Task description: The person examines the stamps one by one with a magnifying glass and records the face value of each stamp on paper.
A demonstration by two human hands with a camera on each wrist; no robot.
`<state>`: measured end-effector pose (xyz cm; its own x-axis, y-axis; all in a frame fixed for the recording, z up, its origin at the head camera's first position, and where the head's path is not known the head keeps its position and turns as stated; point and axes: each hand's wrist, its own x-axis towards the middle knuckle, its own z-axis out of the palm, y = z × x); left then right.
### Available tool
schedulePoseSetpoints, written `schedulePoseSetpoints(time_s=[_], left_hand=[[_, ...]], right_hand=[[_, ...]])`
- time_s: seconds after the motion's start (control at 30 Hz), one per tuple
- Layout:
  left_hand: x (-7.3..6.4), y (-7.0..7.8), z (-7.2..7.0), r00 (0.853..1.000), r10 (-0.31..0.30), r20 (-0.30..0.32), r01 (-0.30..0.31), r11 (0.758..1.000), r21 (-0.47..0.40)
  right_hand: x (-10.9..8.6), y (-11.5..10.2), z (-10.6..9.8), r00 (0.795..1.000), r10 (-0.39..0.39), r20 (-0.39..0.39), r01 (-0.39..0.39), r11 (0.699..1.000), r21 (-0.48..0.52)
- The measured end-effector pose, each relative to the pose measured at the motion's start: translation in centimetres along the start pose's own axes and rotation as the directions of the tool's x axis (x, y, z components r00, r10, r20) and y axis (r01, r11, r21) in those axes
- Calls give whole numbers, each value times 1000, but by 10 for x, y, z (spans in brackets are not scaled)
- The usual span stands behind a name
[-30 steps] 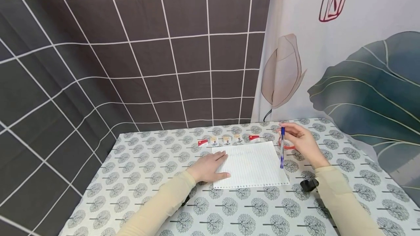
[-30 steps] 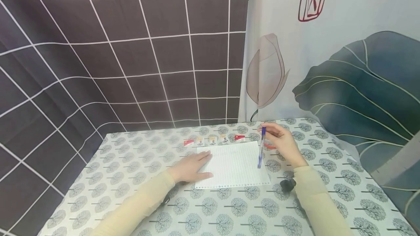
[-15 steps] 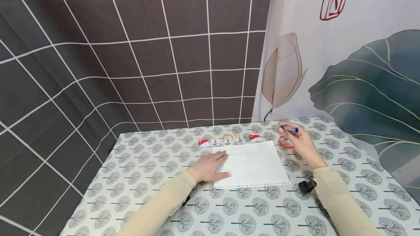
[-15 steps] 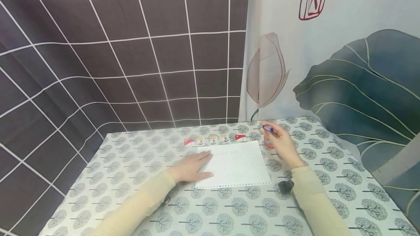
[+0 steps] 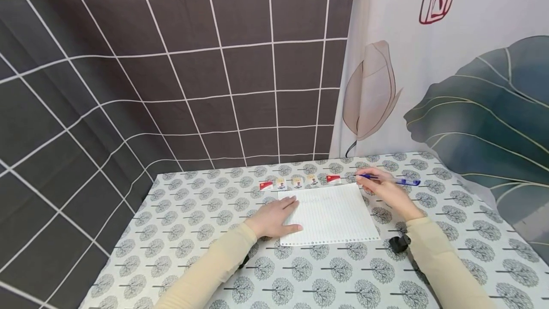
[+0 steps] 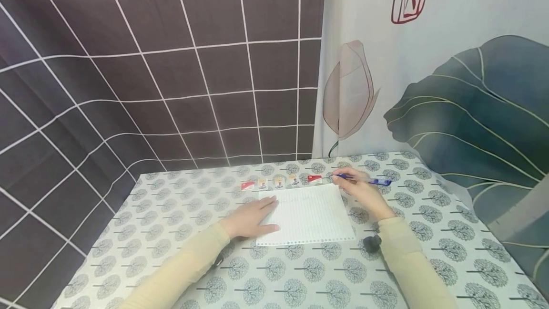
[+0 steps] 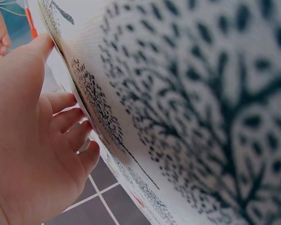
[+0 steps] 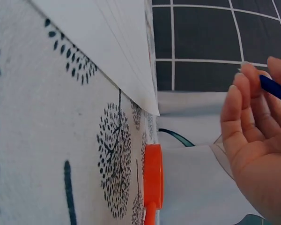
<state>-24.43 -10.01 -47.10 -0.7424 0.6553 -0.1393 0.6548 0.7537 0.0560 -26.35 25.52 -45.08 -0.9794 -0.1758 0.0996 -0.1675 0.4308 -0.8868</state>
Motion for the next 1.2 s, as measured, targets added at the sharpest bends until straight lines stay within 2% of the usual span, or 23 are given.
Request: schedulePoseSetpoints(time_s=[0.13,0.27,0.43,0.7,0.97,1.2], left_hand=[[0,0,-1,1000,1,-2,-1,1000,5],[0,0,0,1000,-1,2,1,1000,-5],[-1,-1,1,1000,-3,-1,3,1000,-11],[-1,1,-2,1000,-3,-3,3,999,-38],[0,1,0,1000,-10,8,10,999,-54],[1,-1,2,1000,-16,3,16,999,-47]], right_hand=[[3,0,5,998,15,64,-13,999,-32],[5,-1,11,996,42,82,-33,994,-106],[6,1,16,992,68,108,-59,995,-84],[14,0,23,993,82,83,-67,982,-174],[22,-2,37,995,74,60,-64,986,-153],[24,-6,43,996,38,79,-26,990,-140]])
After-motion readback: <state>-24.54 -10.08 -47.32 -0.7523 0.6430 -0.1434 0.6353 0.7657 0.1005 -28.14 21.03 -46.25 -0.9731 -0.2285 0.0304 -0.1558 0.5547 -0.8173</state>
